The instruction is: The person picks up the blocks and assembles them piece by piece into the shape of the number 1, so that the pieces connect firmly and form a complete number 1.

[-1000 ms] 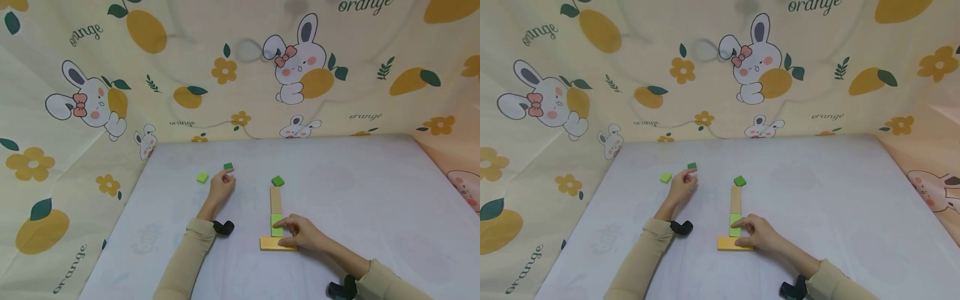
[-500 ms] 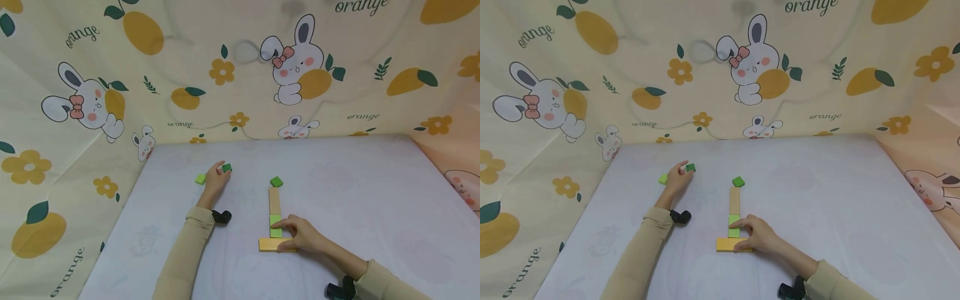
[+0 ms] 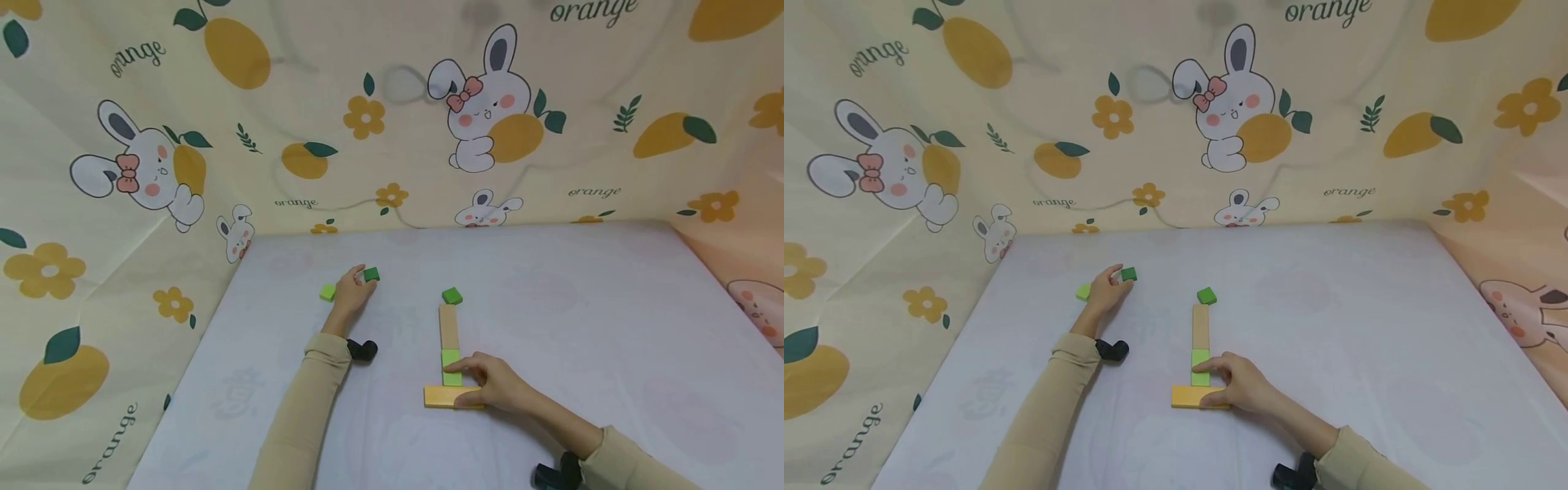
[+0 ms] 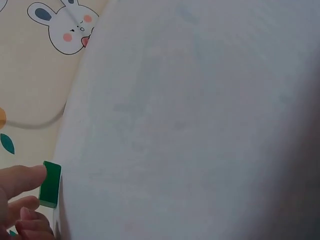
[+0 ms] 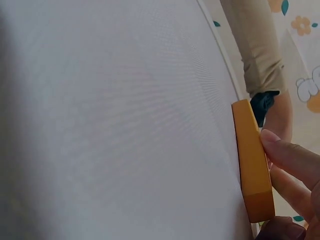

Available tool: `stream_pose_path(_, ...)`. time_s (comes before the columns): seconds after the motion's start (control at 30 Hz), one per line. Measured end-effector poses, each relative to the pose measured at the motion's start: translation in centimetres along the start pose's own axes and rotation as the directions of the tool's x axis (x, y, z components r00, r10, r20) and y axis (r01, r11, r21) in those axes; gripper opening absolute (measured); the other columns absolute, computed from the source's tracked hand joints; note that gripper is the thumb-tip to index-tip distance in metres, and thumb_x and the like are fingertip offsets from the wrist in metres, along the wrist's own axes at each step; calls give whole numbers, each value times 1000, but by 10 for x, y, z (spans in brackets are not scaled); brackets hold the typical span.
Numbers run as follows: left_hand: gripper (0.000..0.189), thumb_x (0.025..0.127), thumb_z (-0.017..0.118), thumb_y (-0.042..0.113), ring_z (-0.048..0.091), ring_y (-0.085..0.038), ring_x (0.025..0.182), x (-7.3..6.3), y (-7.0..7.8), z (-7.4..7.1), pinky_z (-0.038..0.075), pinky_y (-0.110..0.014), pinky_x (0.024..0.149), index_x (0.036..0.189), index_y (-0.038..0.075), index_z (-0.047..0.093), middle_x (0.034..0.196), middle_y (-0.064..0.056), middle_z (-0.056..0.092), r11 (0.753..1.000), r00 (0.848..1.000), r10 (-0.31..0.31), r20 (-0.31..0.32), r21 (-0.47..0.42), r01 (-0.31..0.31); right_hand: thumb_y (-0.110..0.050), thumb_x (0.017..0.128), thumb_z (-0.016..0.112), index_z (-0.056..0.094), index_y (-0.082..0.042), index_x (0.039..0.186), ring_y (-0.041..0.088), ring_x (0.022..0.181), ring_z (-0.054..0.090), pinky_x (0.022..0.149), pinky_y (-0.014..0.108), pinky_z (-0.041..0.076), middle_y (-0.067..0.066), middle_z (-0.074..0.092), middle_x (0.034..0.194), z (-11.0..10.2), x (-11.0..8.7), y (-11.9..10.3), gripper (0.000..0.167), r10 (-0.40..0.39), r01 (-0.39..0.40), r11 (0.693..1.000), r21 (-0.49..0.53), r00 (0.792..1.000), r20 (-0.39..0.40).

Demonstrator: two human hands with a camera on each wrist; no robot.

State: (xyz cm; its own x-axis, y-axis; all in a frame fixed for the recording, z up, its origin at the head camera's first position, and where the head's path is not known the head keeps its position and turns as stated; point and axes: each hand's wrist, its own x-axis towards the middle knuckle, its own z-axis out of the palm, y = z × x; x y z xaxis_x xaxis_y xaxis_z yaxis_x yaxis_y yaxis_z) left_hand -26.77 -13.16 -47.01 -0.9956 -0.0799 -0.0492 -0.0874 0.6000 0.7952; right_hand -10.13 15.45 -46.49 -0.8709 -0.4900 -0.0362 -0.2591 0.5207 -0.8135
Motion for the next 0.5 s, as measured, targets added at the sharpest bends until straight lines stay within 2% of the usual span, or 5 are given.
stream_pose_path(0.2,51,89,63,19,42,-12,71,1,0,-1,31,-22,62,137,5,52,79,-1,48,999,1000,-17,12,33,16,-23,69,85,69,-5,113,0,65,33,57,17,29,0,42,69,-1,0,-1,50,13,-14,1000,20,1000,15)
stream_pose_path(0.5,43,90,64,19,35,-10,59,7,-4,1,28,-23,57,131,6,57,65,4,39,995,1000,8,21,97,-10,-23,69,85,69,-4,112,0,64,33,56,17,28,-1,39,69,-1,0,-1,50,1,-2,1000,31,1000,23)
